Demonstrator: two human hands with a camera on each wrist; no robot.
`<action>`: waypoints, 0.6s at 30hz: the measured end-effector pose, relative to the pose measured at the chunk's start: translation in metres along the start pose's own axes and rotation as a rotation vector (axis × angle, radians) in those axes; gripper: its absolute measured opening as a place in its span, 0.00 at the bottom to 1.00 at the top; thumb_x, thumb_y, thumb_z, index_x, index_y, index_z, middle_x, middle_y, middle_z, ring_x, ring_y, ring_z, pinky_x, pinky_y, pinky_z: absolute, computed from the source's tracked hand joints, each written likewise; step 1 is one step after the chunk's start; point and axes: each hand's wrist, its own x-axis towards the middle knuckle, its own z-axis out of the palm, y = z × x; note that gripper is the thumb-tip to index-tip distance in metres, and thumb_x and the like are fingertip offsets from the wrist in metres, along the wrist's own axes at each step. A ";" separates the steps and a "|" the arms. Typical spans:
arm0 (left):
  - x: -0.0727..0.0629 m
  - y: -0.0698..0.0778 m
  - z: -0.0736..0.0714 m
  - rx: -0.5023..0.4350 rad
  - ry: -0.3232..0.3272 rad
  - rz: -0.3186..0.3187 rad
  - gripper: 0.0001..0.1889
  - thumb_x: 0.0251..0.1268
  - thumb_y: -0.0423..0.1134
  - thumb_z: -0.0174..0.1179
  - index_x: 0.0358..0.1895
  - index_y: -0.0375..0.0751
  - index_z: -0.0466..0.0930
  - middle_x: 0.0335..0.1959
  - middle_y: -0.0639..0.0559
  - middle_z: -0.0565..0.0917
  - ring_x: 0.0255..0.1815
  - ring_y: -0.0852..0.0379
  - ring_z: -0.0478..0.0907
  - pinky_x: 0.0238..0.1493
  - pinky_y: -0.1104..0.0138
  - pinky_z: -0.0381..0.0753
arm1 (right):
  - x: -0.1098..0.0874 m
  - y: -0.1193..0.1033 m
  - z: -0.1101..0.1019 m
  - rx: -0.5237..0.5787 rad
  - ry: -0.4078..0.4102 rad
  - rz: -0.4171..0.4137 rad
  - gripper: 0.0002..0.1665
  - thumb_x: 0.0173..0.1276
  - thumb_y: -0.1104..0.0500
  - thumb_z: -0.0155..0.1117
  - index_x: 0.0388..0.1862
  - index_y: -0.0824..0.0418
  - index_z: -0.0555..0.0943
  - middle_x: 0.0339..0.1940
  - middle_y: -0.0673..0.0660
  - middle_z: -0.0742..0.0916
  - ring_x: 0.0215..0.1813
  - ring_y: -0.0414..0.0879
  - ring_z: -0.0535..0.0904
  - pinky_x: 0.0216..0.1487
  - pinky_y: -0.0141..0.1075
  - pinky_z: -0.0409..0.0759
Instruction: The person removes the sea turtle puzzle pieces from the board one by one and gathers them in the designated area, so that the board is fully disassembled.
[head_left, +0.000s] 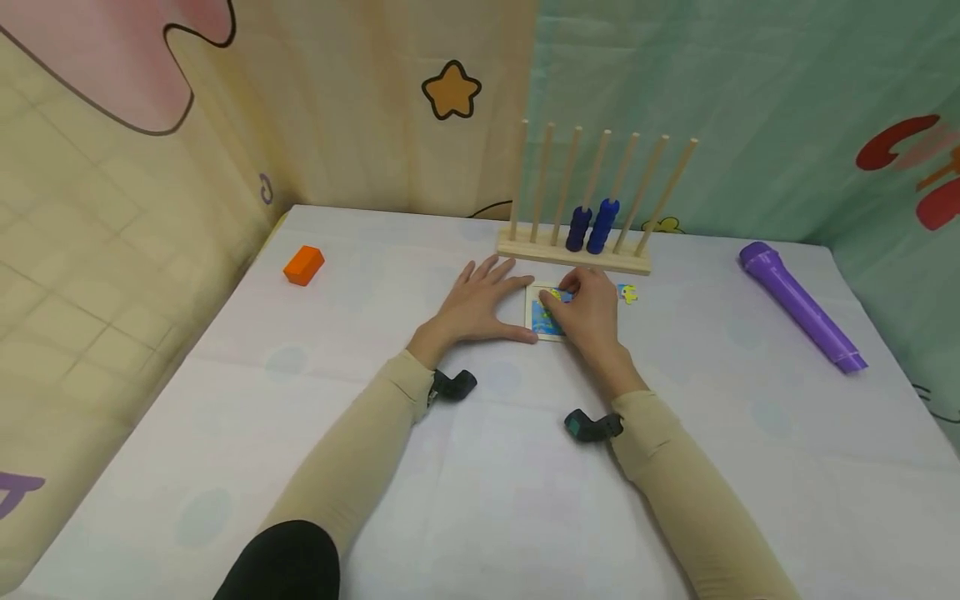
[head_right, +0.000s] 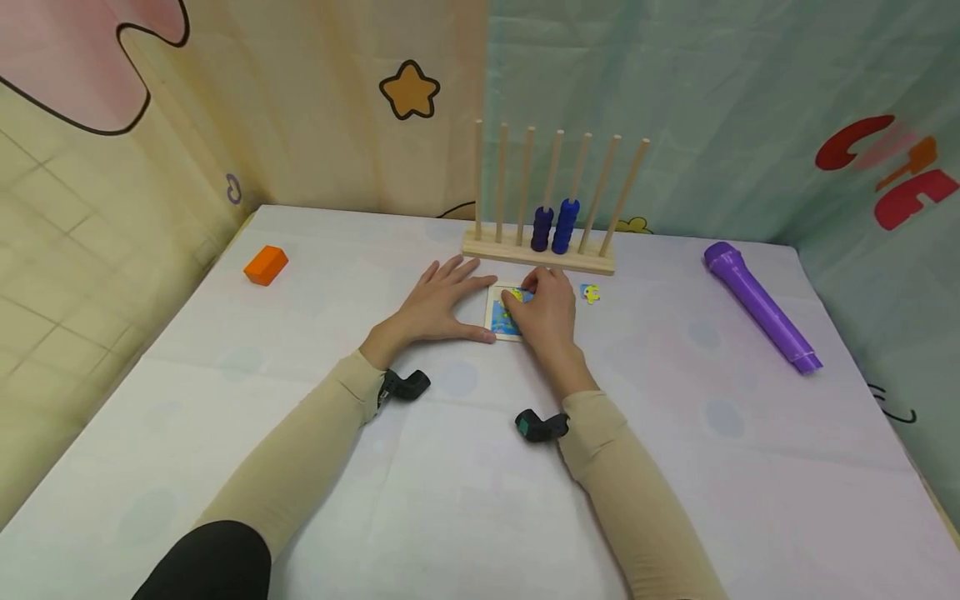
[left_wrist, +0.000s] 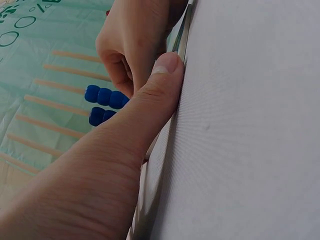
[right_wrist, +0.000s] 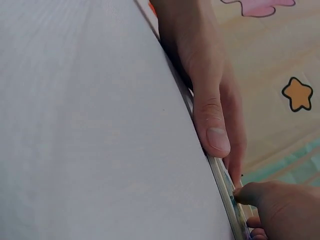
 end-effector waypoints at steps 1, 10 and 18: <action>0.000 0.000 0.000 0.000 -0.001 -0.001 0.55 0.52 0.80 0.66 0.83 0.65 0.61 0.89 0.50 0.50 0.90 0.45 0.36 0.87 0.45 0.32 | 0.000 0.000 0.000 -0.008 0.002 0.003 0.20 0.64 0.52 0.79 0.37 0.68 0.84 0.38 0.64 0.84 0.41 0.58 0.80 0.47 0.51 0.78; 0.001 0.002 -0.001 -0.004 0.000 0.002 0.55 0.52 0.80 0.66 0.83 0.64 0.62 0.89 0.50 0.51 0.90 0.45 0.37 0.87 0.44 0.33 | 0.000 0.000 0.000 -0.079 0.030 -0.007 0.19 0.62 0.51 0.74 0.37 0.68 0.83 0.37 0.64 0.84 0.40 0.58 0.79 0.45 0.52 0.79; 0.002 0.001 0.000 -0.002 0.002 -0.003 0.54 0.52 0.80 0.66 0.83 0.64 0.62 0.89 0.50 0.50 0.90 0.45 0.37 0.87 0.45 0.32 | -0.001 0.003 0.002 -0.034 0.089 -0.040 0.18 0.64 0.52 0.73 0.34 0.68 0.85 0.35 0.64 0.85 0.38 0.58 0.81 0.42 0.51 0.80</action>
